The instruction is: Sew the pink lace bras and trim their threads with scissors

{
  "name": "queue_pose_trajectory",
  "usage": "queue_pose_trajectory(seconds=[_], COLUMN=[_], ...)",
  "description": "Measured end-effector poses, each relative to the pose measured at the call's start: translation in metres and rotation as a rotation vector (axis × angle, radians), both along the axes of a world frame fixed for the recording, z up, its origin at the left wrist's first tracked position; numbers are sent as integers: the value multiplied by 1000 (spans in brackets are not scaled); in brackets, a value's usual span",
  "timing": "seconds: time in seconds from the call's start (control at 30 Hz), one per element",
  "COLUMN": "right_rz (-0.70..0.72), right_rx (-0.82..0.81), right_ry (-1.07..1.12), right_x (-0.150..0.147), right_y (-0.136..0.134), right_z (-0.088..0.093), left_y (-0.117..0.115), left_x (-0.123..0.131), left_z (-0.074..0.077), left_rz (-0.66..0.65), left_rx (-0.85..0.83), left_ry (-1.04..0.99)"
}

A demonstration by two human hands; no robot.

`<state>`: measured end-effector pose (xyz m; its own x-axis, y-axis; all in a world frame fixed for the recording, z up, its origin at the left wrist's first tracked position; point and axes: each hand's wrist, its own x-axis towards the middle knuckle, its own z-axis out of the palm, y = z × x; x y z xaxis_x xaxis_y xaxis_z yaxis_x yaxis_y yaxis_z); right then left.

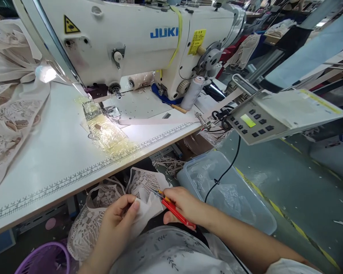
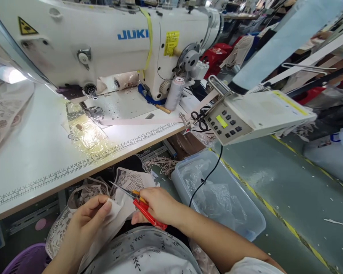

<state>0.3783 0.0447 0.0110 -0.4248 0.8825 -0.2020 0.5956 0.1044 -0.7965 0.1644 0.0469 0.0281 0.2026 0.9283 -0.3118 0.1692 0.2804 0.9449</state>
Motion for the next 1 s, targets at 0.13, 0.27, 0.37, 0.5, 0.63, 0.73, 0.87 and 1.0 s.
queue_pose_trajectory(seconds=[0.13, 0.27, 0.37, 0.5, 0.63, 0.73, 0.87, 1.0], right_rz=[-97, -84, -20, 22, -13, -78, -150, -183], right_rx=[123, -25, -127, 22, 261, 314, 275, 247], right_ry=[180, 388, 393, 325, 197, 105, 25, -30], right_x=[-11, -26, -34, -33, -12, 8, 22, 26], right_y=[11, 18, 21, 25, 26, 25, 19, 14], right_z=[14, 25, 23, 17, 19, 22, 21, 12], left_y=[-1, -6, -10, -9, 3, 10, 10, 7], left_x=[-4, 0, 7, 4, -28, -61, -86, -86], left_z=[-6, -5, -1, 2, -3, -7, -3, 8], left_rz=[21, 19, 58, -75, -337, -417, -505, -516], left_rx=[54, 22, 24, 110, 298, 400, 386, 372], left_ry=[49, -36, -57, 86, 472, 747, 839, 829])
